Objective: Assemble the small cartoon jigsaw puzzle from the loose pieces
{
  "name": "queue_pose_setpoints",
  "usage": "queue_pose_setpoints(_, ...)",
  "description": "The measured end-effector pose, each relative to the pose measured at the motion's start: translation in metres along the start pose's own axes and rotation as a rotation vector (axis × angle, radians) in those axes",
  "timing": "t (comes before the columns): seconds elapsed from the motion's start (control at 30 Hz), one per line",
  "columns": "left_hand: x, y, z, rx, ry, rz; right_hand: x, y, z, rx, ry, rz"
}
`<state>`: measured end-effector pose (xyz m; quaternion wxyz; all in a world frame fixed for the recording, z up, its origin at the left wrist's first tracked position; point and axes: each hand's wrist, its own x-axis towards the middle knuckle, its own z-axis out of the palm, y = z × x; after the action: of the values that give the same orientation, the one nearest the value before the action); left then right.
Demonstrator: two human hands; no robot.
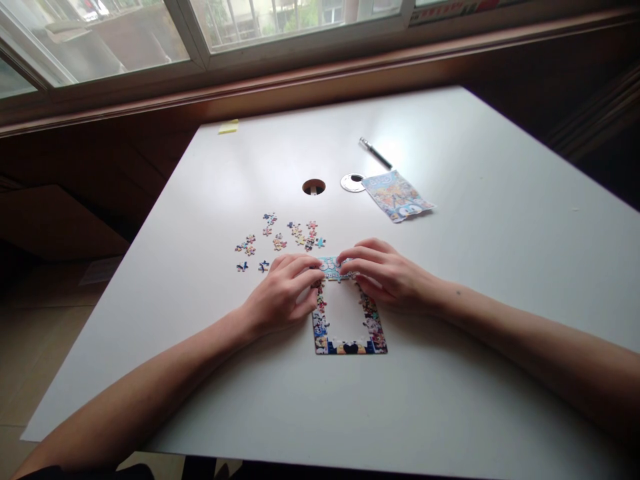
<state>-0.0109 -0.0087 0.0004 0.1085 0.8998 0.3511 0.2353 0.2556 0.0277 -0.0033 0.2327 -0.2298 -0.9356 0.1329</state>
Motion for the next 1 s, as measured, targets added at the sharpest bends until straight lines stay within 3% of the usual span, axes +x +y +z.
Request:
queue_pose_setpoints(0.17,0.0,0.0,-0.002,-0.012,0.052,-0.063,0.0,0.002,0.001,0.008,0.049,0.072)
queue_pose_setpoints(0.37,-0.001,0.003,-0.002,0.006,0.01,-0.039,0.001,0.001,0.0,0.082,0.171,0.178)
queue_pose_setpoints(0.5,-0.003,0.004,-0.002,0.018,-0.017,-0.026,0.001,0.0,-0.002,-0.014,0.295,0.212)
queue_pose_setpoints(0.57,-0.004,0.004,-0.004,0.031,-0.052,-0.029,0.001,-0.001,-0.008,-0.056,0.241,0.218)
queue_pose_setpoints(0.77,-0.01,0.0,-0.007,0.029,-0.152,0.026,-0.004,-0.015,-0.031,-0.017,-0.14,0.214)
queue_pose_setpoints(1.0,-0.013,0.0,-0.004,0.044,-0.241,0.022,-0.029,-0.025,-0.015,-0.043,-0.206,0.2)
